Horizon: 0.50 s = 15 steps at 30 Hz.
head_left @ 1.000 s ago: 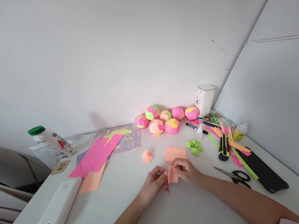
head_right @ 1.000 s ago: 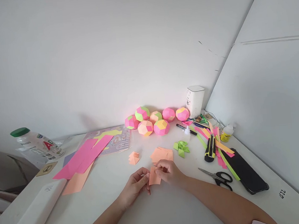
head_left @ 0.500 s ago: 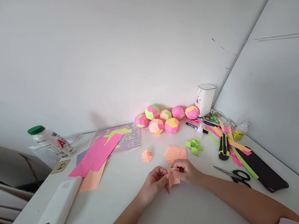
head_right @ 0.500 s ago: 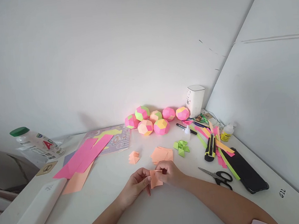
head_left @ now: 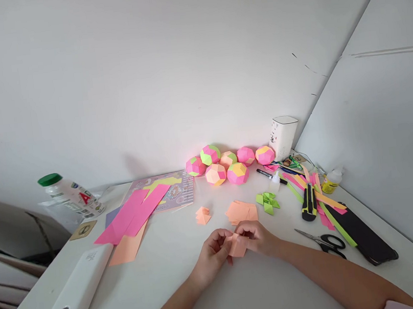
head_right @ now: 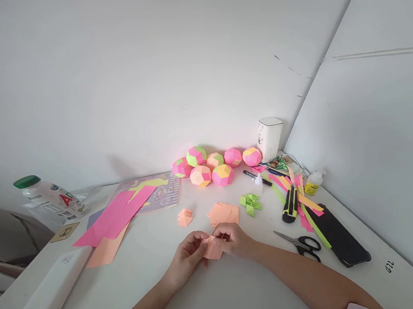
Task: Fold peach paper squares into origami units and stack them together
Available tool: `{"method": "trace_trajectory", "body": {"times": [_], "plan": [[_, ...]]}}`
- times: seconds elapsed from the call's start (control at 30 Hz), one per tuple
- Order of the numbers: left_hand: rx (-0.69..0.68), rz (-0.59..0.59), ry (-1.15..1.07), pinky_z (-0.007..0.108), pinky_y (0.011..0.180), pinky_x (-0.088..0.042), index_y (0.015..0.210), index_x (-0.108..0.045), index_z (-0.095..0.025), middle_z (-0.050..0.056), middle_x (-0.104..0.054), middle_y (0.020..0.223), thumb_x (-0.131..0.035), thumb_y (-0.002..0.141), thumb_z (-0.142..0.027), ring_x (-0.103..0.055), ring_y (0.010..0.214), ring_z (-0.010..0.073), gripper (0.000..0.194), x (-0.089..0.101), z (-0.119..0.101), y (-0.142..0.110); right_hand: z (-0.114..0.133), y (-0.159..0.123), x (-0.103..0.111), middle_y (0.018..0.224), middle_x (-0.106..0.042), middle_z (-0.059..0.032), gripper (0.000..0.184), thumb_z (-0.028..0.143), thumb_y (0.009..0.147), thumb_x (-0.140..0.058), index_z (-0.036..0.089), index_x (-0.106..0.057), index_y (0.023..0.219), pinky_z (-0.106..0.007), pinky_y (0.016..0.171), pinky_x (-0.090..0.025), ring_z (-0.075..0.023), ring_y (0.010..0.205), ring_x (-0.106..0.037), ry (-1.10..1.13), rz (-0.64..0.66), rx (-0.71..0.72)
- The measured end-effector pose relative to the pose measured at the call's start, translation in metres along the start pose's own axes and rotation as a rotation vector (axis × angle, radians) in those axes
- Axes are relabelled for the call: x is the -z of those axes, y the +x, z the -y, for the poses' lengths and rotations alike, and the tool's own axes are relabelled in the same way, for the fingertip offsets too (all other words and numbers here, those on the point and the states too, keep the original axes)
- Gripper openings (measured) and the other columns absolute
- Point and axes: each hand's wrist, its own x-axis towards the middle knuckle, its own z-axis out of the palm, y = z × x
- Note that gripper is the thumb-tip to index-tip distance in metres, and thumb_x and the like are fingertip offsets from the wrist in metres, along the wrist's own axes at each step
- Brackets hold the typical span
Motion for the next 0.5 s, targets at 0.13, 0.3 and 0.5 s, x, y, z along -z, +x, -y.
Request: {"method": "trace_trajectory", "body": {"times": [0.13,0.3,0.5], "plan": [[-0.072,0.015,0.06,0.028,0.064,-0.047,0.092,-0.058,-0.021,0.002,-0.053,0.085,-0.053,0.084,-0.038,-0.052,0.072,0.0139,0.02,0.003,0.0,0.001,-0.005,0.001,0.001,0.07,-0.052,-0.0003,0.02,0.033,0.082,-0.055,0.016,-0.056,0.071,-0.023,0.054,-0.036,-0.0106,0.059,-0.043,0.004,0.005,-0.001],[-0.169,-0.003,0.184,0.027,0.067,-0.042,0.096,-0.065,-0.024,0.002,-0.05,0.087,-0.051,0.085,-0.037,-0.049,0.075,0.0141,0.022,0.011,0.003,0.002,-0.005,0.001,0.0,0.066,-0.048,0.0018,0.017,0.03,0.079,-0.059,0.016,-0.056,0.07,-0.023,0.052,-0.035,-0.0097,0.056,-0.04,0.021,-0.016,0.005],[-0.081,0.066,0.149,0.024,0.06,-0.04,0.108,-0.063,-0.029,0.001,-0.047,0.088,-0.053,0.085,-0.036,-0.045,0.066,0.0112,0.027,0.011,-0.004,-0.001,-0.001,0.002,0.001,0.064,-0.048,0.0017,0.016,0.029,0.077,-0.06,0.017,-0.057,0.068,-0.024,0.053,-0.035,-0.0108,0.057,-0.04,0.026,-0.057,0.004]]}}
